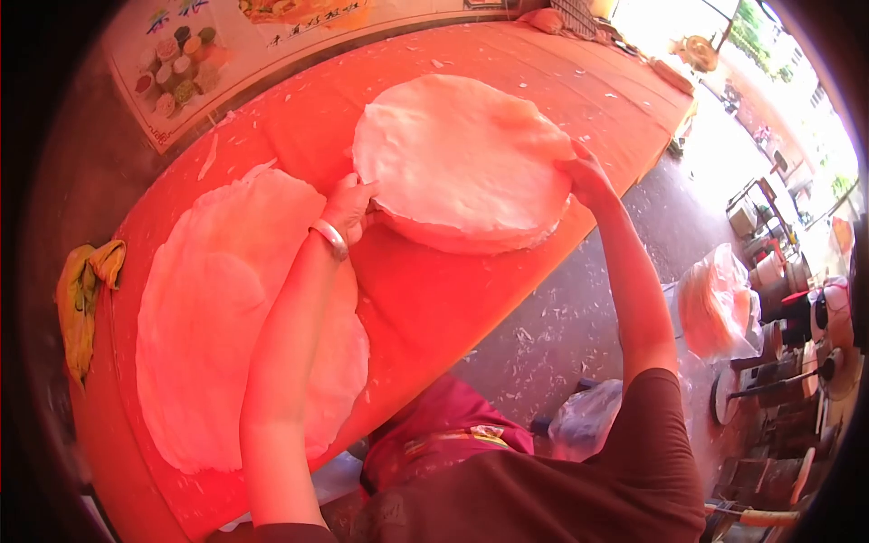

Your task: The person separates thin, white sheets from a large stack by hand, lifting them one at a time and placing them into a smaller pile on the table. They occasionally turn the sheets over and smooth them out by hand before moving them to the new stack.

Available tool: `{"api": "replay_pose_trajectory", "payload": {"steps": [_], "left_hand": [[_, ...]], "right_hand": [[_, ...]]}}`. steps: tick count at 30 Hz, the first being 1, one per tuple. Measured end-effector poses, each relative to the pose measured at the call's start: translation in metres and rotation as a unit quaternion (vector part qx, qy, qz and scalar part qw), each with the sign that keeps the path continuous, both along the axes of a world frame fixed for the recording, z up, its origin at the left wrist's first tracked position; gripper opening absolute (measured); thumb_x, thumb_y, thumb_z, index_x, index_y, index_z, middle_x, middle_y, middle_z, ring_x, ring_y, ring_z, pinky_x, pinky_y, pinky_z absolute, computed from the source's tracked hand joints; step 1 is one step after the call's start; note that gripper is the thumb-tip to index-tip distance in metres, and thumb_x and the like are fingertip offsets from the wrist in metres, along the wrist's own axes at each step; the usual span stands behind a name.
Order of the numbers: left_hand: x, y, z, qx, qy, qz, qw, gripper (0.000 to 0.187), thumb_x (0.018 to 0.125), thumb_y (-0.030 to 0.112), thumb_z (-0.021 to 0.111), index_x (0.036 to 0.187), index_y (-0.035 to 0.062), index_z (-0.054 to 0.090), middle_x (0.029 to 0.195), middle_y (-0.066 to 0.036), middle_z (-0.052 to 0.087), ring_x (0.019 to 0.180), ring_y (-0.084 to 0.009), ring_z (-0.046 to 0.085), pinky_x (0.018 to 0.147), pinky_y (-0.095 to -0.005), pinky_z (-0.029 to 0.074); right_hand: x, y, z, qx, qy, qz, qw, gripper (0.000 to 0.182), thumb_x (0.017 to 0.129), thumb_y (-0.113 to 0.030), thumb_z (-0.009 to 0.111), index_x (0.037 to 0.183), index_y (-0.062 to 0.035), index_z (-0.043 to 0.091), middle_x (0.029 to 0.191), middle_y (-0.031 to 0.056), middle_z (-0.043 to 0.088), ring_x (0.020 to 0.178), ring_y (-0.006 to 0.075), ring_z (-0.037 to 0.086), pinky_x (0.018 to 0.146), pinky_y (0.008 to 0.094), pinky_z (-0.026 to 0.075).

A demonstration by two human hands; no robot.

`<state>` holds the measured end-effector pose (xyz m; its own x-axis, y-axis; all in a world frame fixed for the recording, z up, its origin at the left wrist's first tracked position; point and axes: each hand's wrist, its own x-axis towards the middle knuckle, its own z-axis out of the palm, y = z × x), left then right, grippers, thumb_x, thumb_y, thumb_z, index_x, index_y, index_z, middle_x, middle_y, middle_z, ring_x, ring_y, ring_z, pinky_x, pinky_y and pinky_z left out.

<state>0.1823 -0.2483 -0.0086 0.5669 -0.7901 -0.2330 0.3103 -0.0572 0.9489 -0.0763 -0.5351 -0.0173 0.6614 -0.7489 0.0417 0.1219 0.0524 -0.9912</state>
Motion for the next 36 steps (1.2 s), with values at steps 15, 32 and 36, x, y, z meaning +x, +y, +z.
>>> {"api": "replay_pose_trajectory", "payload": {"steps": [15,32,36], "left_hand": [[0.007,-0.023,0.018,0.116,-0.735,0.092,0.661,0.069,0.077,0.037,0.065,0.127,0.0001,0.036,0.137,-0.02,0.028,0.129,-0.0334,0.024,0.101,-0.0481,0.025],[0.024,-0.071,-0.021,0.293,-0.663,-0.167,0.668,0.091,0.08,0.07,0.029,0.141,0.0029,0.02,0.148,-0.018,0.011,0.138,-0.0327,-0.003,0.108,-0.0474,-0.008],[0.018,-0.044,-0.008,0.273,-0.601,-0.14,0.738,0.089,0.082,0.068,0.028,0.139,0.0003,0.023,0.146,-0.019,0.016,0.137,-0.0334,0.004,0.109,-0.0443,0.002]], "right_hand": [[0.023,0.022,0.013,-0.543,0.281,-0.258,0.748,0.073,0.078,-0.019,0.063,0.14,-0.0124,0.025,0.143,0.0235,0.021,0.132,0.0421,0.019,0.107,0.0477,0.02],[0.035,0.061,-0.031,-0.555,0.492,-0.048,0.669,0.069,0.083,-0.061,0.04,0.141,-0.0249,0.027,0.15,0.0122,0.009,0.138,0.0335,-0.001,0.106,0.0549,-0.001],[0.038,0.061,-0.033,-0.556,0.511,-0.041,0.655,0.068,0.085,-0.06,0.037,0.142,-0.0238,0.024,0.15,0.0101,0.009,0.138,0.0311,-0.001,0.107,0.0536,-0.002]]}}
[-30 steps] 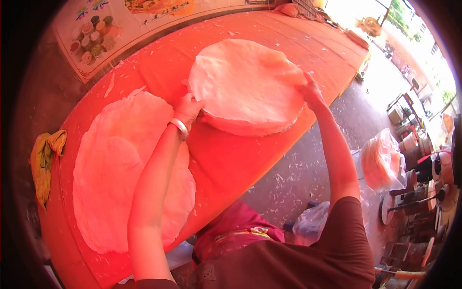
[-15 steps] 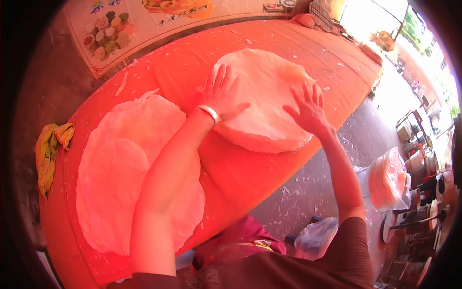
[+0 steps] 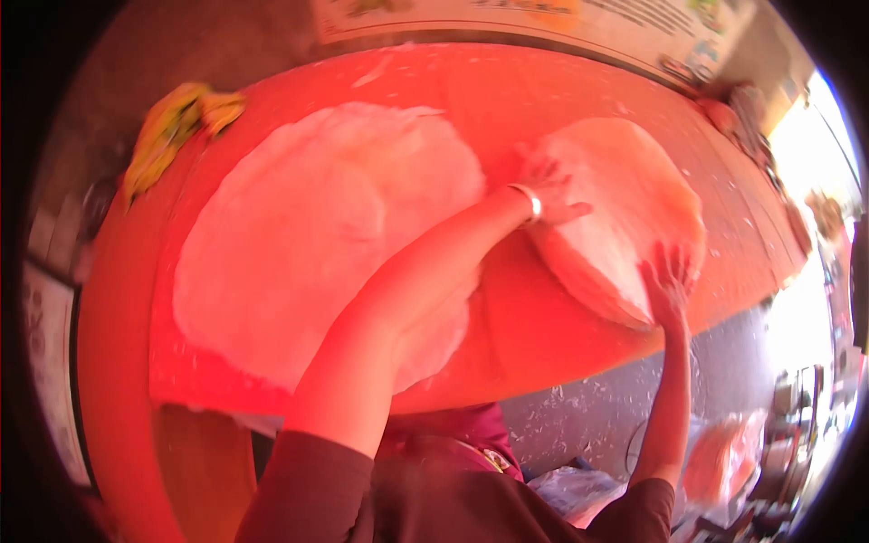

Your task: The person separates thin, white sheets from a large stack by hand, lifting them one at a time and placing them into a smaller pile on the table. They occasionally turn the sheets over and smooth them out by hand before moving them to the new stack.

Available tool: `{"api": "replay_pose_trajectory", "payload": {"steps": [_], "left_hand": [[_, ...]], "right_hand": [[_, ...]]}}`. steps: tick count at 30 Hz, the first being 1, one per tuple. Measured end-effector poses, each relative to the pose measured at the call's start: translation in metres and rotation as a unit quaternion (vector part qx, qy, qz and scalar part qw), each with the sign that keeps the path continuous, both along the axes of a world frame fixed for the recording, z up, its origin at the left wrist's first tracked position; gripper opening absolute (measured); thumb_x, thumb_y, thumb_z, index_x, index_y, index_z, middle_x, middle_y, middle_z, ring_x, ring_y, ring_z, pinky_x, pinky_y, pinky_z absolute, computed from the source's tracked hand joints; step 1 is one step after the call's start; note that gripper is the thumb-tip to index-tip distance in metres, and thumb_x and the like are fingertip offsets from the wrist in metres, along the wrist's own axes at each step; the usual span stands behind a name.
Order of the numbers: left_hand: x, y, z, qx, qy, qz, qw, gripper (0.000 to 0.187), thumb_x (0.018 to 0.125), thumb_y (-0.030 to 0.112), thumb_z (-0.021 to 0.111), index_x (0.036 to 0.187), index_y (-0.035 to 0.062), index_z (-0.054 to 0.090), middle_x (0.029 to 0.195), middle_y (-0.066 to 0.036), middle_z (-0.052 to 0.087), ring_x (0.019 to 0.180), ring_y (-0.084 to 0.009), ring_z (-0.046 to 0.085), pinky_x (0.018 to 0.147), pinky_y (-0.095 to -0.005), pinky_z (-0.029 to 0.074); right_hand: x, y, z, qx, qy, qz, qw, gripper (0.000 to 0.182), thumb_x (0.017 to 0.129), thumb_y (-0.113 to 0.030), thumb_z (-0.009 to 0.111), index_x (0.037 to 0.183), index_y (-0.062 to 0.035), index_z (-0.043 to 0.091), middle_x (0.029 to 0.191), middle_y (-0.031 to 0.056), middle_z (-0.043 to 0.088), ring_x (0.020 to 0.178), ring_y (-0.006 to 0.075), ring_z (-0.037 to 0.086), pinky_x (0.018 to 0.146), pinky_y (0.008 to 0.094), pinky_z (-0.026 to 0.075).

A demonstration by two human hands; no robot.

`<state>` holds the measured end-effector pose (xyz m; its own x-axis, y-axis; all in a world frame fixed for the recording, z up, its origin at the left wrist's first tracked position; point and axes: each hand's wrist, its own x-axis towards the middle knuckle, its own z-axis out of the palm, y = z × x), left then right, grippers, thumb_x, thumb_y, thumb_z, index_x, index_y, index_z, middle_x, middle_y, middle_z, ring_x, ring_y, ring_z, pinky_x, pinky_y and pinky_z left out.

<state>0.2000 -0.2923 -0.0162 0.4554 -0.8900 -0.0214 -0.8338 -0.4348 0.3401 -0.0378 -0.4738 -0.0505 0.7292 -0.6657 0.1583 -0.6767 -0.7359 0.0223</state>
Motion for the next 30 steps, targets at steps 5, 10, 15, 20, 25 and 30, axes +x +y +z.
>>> {"api": "replay_pose_trajectory", "payload": {"steps": [5,10,15,20,25,30], "left_hand": [[-0.003,0.094,0.01,-0.114,0.096,-0.008,0.989,0.079,0.085,0.057,0.037,0.132,-0.0062,0.033,0.134,-0.029,0.033,0.129,-0.037,0.029,0.105,-0.039,0.024],[-0.038,0.268,0.015,-0.358,0.302,0.103,0.877,0.047,0.088,0.023,0.054,0.125,-0.0024,0.042,0.119,-0.016,0.049,0.107,-0.0235,0.05,0.092,-0.0309,0.04],[-0.073,0.42,-0.005,-0.562,0.181,0.419,0.69,0.04,0.087,0.01,0.054,0.125,0.0007,0.044,0.121,-0.005,0.048,0.11,-0.0134,0.046,0.092,-0.0254,0.038],[-0.117,0.49,-0.027,-0.651,0.25,0.465,0.545,0.034,0.087,0.013,0.053,0.119,0.0053,0.047,0.117,-0.005,0.05,0.11,-0.0144,0.045,0.094,-0.0321,0.036],[-0.125,0.508,-0.026,-0.729,0.321,0.434,0.42,0.025,0.085,0.012,0.055,0.109,0.0103,0.05,0.109,-0.005,0.052,0.103,-0.018,0.048,0.09,-0.0366,0.039],[-0.119,0.516,-0.01,-0.743,0.448,0.366,0.336,0.022,0.085,0.013,0.056,0.105,0.006,0.049,0.108,-0.008,0.052,0.099,-0.0217,0.05,0.087,-0.0383,0.044]], "right_hand": [[0.002,0.009,0.011,0.026,0.005,-0.008,1.0,0.067,0.087,-0.058,0.033,0.142,-0.0223,0.022,0.15,0.0098,0.008,0.138,0.0311,-0.002,0.107,0.052,-0.004],[-0.002,-0.033,-0.013,-0.043,0.031,0.054,0.997,0.058,0.089,-0.052,0.036,0.139,-0.0238,0.029,0.147,0.0082,0.02,0.136,0.0339,0.014,0.108,0.052,0.007],[0.019,0.048,0.066,-0.013,0.09,0.067,0.994,0.05,0.092,-0.04,0.039,0.131,-0.0086,0.043,0.137,0.0146,0.039,0.127,0.0296,0.035,0.107,0.0445,0.02],[0.065,0.202,0.064,-0.165,-0.023,0.399,0.902,0.052,0.084,-0.028,0.057,0.128,-0.0032,0.043,0.129,0.0161,0.045,0.126,0.0305,0.036,0.106,0.043,0.022],[0.096,0.376,0.042,0.089,-0.065,0.651,0.751,0.08,0.074,-0.046,0.065,0.135,-0.0057,0.033,0.135,0.0192,0.035,0.128,0.0389,0.027,0.104,0.0544,0.019],[0.119,0.437,0.022,0.058,-0.123,0.702,0.699,0.064,0.078,-0.038,0.061,0.128,-0.0028,0.042,0.125,0.0205,0.046,0.118,0.0371,0.041,0.098,0.0487,0.032]]}}
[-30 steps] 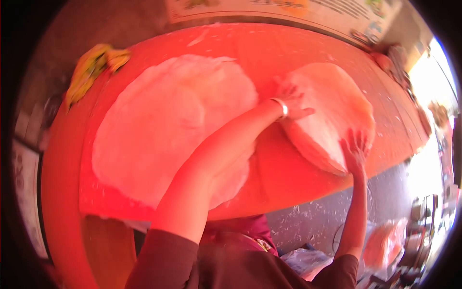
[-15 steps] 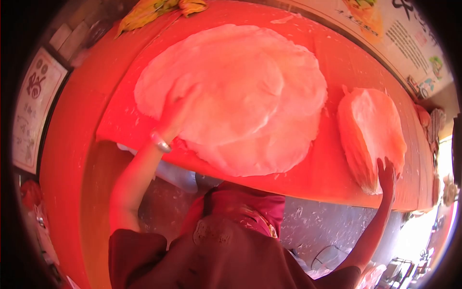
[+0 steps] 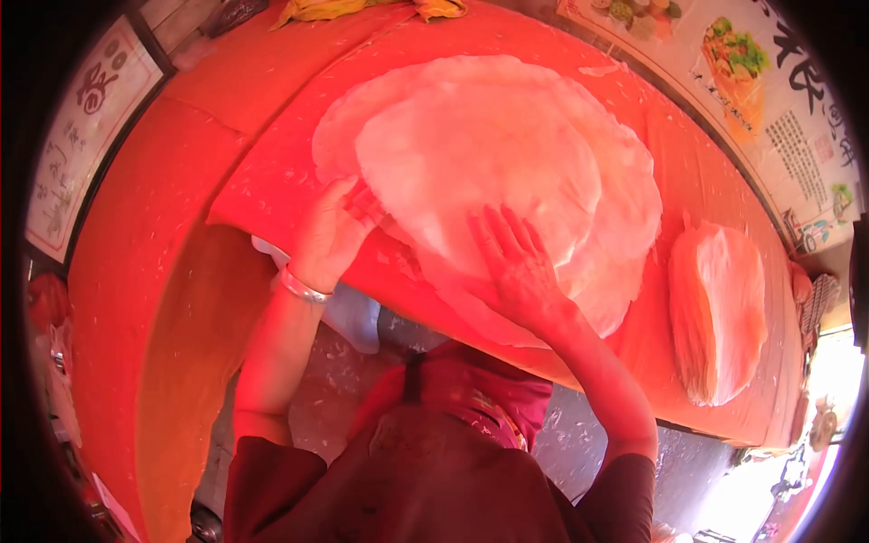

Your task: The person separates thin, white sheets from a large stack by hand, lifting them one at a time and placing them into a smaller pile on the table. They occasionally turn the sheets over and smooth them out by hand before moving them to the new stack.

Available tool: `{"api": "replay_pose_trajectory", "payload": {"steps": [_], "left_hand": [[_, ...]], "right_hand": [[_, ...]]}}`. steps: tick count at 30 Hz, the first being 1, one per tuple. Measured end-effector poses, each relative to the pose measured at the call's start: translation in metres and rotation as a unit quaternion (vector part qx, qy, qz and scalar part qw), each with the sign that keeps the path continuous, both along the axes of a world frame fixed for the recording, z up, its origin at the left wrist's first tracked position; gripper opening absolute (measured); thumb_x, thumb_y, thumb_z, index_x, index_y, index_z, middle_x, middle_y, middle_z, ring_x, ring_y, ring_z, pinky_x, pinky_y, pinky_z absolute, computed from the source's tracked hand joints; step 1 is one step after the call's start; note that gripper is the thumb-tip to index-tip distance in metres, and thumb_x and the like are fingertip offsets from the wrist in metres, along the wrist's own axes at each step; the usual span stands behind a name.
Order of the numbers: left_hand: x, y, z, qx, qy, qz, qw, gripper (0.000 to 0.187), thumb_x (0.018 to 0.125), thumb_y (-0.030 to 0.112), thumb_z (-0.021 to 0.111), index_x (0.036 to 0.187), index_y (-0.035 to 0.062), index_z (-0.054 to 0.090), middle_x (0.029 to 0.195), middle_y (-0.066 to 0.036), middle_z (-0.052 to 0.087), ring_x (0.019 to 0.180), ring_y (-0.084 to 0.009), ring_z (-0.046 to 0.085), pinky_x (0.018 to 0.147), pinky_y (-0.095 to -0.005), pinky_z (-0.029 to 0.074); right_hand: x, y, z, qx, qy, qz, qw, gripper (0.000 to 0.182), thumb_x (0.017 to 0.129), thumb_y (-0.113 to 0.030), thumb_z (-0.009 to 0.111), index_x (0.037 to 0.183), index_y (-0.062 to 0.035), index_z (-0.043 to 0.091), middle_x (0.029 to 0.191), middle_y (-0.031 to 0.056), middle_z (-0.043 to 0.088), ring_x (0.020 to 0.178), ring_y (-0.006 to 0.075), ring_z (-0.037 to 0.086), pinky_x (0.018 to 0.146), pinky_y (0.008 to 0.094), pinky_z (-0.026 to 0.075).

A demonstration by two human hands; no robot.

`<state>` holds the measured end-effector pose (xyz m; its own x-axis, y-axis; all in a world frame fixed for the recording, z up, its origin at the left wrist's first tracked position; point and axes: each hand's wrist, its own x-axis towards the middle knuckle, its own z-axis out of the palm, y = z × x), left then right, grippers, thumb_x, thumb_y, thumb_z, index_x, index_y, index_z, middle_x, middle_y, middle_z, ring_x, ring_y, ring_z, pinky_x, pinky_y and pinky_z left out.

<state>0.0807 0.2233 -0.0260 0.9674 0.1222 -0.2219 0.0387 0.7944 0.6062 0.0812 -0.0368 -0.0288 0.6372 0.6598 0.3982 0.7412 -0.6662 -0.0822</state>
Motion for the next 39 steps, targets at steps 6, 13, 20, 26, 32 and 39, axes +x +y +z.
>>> {"api": "replay_pose_trajectory", "payload": {"steps": [6,13,20,26,32,39], "left_hand": [[0.006,-0.019,0.014,-0.087,-0.03,-0.045,0.995,0.024,0.088,0.018,0.053,0.106,0.003,0.048,0.112,-0.014,0.051,0.106,-0.0247,0.05,0.093,-0.0404,0.042],[-0.009,-0.056,0.005,0.022,-0.121,-0.156,0.98,0.044,0.095,0.031,0.04,0.126,-0.0002,0.037,0.129,-0.019,0.042,0.12,-0.0292,0.042,0.1,-0.0424,0.035],[-0.051,-0.094,-0.028,-0.099,-0.13,-0.204,0.965,0.049,0.091,0.029,0.05,0.131,0.0046,0.034,0.133,-0.016,0.039,0.122,-0.0299,0.04,0.1,-0.0415,0.034],[-0.065,-0.116,-0.022,-0.176,-0.158,-0.231,0.944,0.063,0.087,0.038,0.055,0.135,0.0054,0.029,0.135,-0.009,0.037,0.124,-0.026,0.038,0.101,-0.0442,0.034],[-0.068,-0.112,-0.029,-0.194,-0.206,-0.246,0.927,0.071,0.083,0.04,0.06,0.136,0.0051,0.027,0.133,-0.01,0.04,0.123,-0.0261,0.039,0.101,-0.0439,0.035],[-0.074,-0.108,-0.021,-0.122,-0.165,-0.266,0.942,0.067,0.082,0.024,0.064,0.135,0.0052,0.027,0.13,-0.009,0.042,0.12,-0.0241,0.042,0.098,-0.042,0.04]], "right_hand": [[0.059,-0.027,0.05,0.039,0.071,-0.013,0.997,0.027,0.078,-0.007,0.05,0.102,-0.0059,0.06,0.083,0.0165,0.063,0.075,0.0309,0.062,0.064,0.0375,0.05],[0.036,-0.052,0.211,0.031,-0.125,-0.157,0.979,0.023,0.084,-0.007,0.052,0.105,-0.0016,0.06,0.083,0.0181,0.064,0.07,0.0266,0.062,0.065,0.0306,0.047],[-0.067,-0.05,0.125,-0.135,-0.033,0.014,0.99,0.04,0.063,0.008,0.055,0.103,0.0036,0.056,0.092,0.0141,0.063,0.074,0.0261,0.063,0.062,0.0357,0.052],[-0.069,-0.059,0.075,0.013,0.17,0.027,0.985,0.053,0.067,-0.017,0.071,0.112,0.0039,0.053,0.103,0.0197,0.06,0.089,0.0328,0.062,0.073,0.0383,0.052],[-0.057,-0.058,0.077,0.087,0.254,0.047,0.962,0.082,0.064,-0.042,0.076,0.125,0.0035,0.044,0.117,0.0241,0.052,0.107,0.0386,0.053,0.087,0.0423,0.046],[-0.048,-0.059,0.075,0.095,0.336,0.043,0.936,0.089,0.068,-0.049,0.072,0.13,0.0033,0.036,0.125,0.0262,0.045,0.115,0.0396,0.047,0.094,0.0423,0.04]]}}
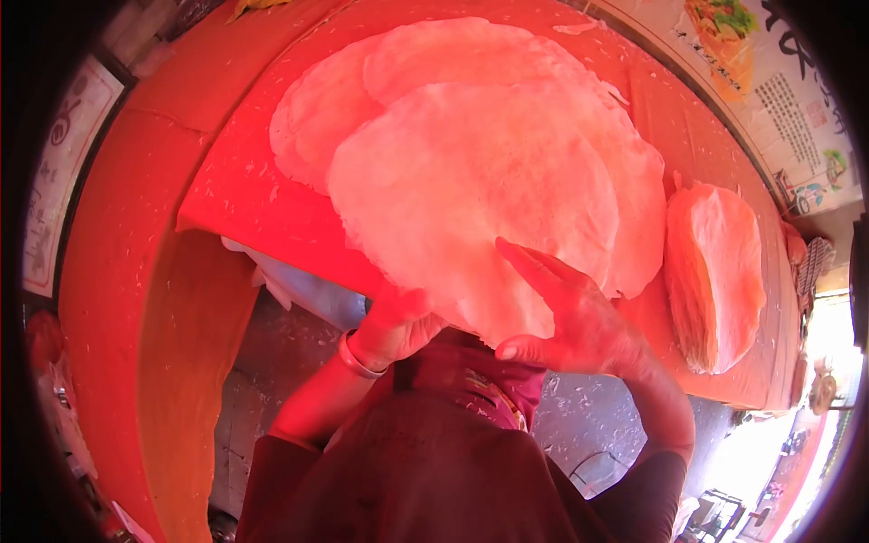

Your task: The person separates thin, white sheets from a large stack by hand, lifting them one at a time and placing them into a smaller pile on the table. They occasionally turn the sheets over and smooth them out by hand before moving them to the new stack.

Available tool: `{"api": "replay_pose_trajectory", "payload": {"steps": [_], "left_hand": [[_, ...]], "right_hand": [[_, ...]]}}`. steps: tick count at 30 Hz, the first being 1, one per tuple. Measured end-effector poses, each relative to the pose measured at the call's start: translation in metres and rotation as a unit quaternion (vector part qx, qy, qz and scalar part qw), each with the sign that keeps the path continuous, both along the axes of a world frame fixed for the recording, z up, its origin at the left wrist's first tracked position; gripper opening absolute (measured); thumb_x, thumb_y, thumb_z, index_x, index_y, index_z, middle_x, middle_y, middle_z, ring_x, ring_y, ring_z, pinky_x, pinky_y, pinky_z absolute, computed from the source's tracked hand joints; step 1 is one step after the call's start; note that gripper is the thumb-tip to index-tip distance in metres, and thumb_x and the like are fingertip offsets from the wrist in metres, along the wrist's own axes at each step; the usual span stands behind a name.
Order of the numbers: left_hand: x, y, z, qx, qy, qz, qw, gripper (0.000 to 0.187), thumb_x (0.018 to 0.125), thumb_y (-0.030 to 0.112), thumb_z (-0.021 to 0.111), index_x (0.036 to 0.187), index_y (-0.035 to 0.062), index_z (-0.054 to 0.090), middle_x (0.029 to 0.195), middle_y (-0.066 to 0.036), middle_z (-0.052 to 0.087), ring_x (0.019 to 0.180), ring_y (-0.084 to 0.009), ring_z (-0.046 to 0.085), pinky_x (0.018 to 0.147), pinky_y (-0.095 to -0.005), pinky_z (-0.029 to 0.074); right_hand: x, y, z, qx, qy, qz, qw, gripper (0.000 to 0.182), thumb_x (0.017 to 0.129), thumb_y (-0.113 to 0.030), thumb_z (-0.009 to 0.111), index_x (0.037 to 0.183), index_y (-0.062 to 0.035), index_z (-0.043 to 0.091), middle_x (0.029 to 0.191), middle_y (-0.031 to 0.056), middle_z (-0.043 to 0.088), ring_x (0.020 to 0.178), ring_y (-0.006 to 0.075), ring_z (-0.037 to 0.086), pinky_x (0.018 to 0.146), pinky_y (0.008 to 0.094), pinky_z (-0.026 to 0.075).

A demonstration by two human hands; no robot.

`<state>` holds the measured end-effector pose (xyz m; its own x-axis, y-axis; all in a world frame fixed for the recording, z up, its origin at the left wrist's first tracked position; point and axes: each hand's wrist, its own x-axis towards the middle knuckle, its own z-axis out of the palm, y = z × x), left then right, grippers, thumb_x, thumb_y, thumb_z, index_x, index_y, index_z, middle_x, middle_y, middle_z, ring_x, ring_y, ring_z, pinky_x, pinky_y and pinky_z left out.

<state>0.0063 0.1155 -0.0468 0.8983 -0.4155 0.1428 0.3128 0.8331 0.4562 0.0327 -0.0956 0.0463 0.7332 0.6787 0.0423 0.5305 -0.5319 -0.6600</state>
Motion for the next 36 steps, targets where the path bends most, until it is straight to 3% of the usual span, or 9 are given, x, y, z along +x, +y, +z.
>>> {"api": "replay_pose_trajectory", "payload": {"steps": [6,12,15,20,26,27,29,33,36], "left_hand": [[0.001,-0.001,-0.012,0.018,-0.017,0.016,1.0,0.063,0.08,0.011,0.065,0.132,0.0048,0.03,0.124,-0.008,0.045,0.115,-0.0229,0.047,0.097,-0.0394,0.041],[0.004,-0.003,-0.001,0.004,-0.102,-0.03,0.994,0.055,0.085,0.019,0.057,0.131,0.0029,0.031,0.123,-0.012,0.046,0.115,-0.0243,0.047,0.098,-0.0402,0.039],[-0.007,-0.012,0.01,0.073,0.019,0.067,0.995,0.055,0.086,0.028,0.056,0.129,0.0001,0.033,0.116,-0.014,0.051,0.104,-0.0268,0.053,0.09,-0.039,0.045],[-0.017,-0.014,0.013,0.007,0.045,0.074,0.996,0.05,0.089,0.022,0.054,0.13,0.0022,0.034,0.125,-0.011,0.046,0.119,-0.0238,0.043,0.1,-0.0378,0.036],[-0.018,-0.014,0.004,0.065,0.148,0.149,0.976,0.045,0.09,0.015,0.051,0.131,0.0055,0.033,0.126,-0.011,0.046,0.118,-0.0259,0.045,0.098,-0.0418,0.04],[-0.018,-0.014,0.003,0.068,0.146,0.158,0.974,0.046,0.09,0.015,0.05,0.132,0.0061,0.032,0.127,-0.012,0.045,0.118,-0.0282,0.045,0.097,-0.0439,0.041],[-0.016,-0.008,-0.007,0.057,0.165,0.13,0.976,0.045,0.091,0.015,0.049,0.131,0.0062,0.033,0.127,-0.014,0.045,0.119,-0.03,0.045,0.096,-0.0443,0.042],[-0.009,-0.001,-0.002,0.083,0.147,0.099,0.981,0.041,0.093,0.019,0.046,0.13,0.0062,0.034,0.129,-0.018,0.043,0.121,-0.033,0.042,0.097,-0.046,0.04],[-0.004,-0.001,-0.003,0.085,0.111,0.092,0.986,0.052,0.092,0.035,0.046,0.134,0.0076,0.029,0.135,-0.021,0.035,0.127,-0.0351,0.034,0.103,-0.0483,0.032]], "right_hand": [[-0.001,0.02,0.001,-0.011,-0.036,0.002,0.999,0.074,0.077,-0.044,0.065,0.125,0.0067,0.041,0.124,0.028,0.046,0.114,0.0412,0.046,0.094,0.0422,0.04],[0.013,0.011,-0.004,0.005,0.043,0.021,0.999,0.056,0.086,-0.034,0.058,0.124,0.0046,0.044,0.119,0.0255,0.05,0.11,0.036,0.051,0.09,0.0378,0.043],[0.015,0.014,-0.005,0.027,0.117,0.013,0.993,0.049,0.088,-0.03,0.055,0.123,0.0034,0.046,0.115,0.0234,0.054,0.106,0.0328,0.054,0.087,0.0363,0.044],[0.022,0.017,-0.011,0.026,0.151,-0.007,0.988,0.039,0.09,-0.023,0.053,0.121,0.0,0.051,0.105,0.0185,0.06,0.099,0.0271,0.059,0.082,0.0348,0.046],[0.086,-0.015,-0.007,-0.02,-0.028,0.032,0.999,0.024,0.084,-0.012,0.053,0.104,-0.0011,0.061,0.099,0.0146,0.063,0.098,0.0235,0.059,0.088,0.0348,0.044],[0.133,-0.05,-0.02,0.134,-0.058,0.104,0.984,0.024,0.084,-0.01,0.051,0.103,-0.0001,0.06,0.102,0.012,0.062,0.104,0.0217,0.055,0.092,0.0344,0.042],[0.145,-0.058,0.09,0.021,0.033,-0.204,0.978,0.024,0.085,-0.013,0.057,0.105,-0.0004,0.061,0.098,0.0087,0.062,0.093,0.019,0.059,0.085,0.0312,0.046],[0.153,-0.061,0.207,0.071,-0.141,-0.246,0.956,0.017,0.082,-0.016,0.059,0.084,-0.0002,0.065,0.074,0.0085,0.065,0.065,0.0211,0.062,0.062,0.031,0.049],[0.133,-0.046,0.222,0.051,-0.188,-0.229,0.954,0.016,0.082,-0.013,0.059,0.086,0.0013,0.065,0.075,0.007,0.065,0.065,0.0151,0.061,0.061,0.0271,0.049]]}}
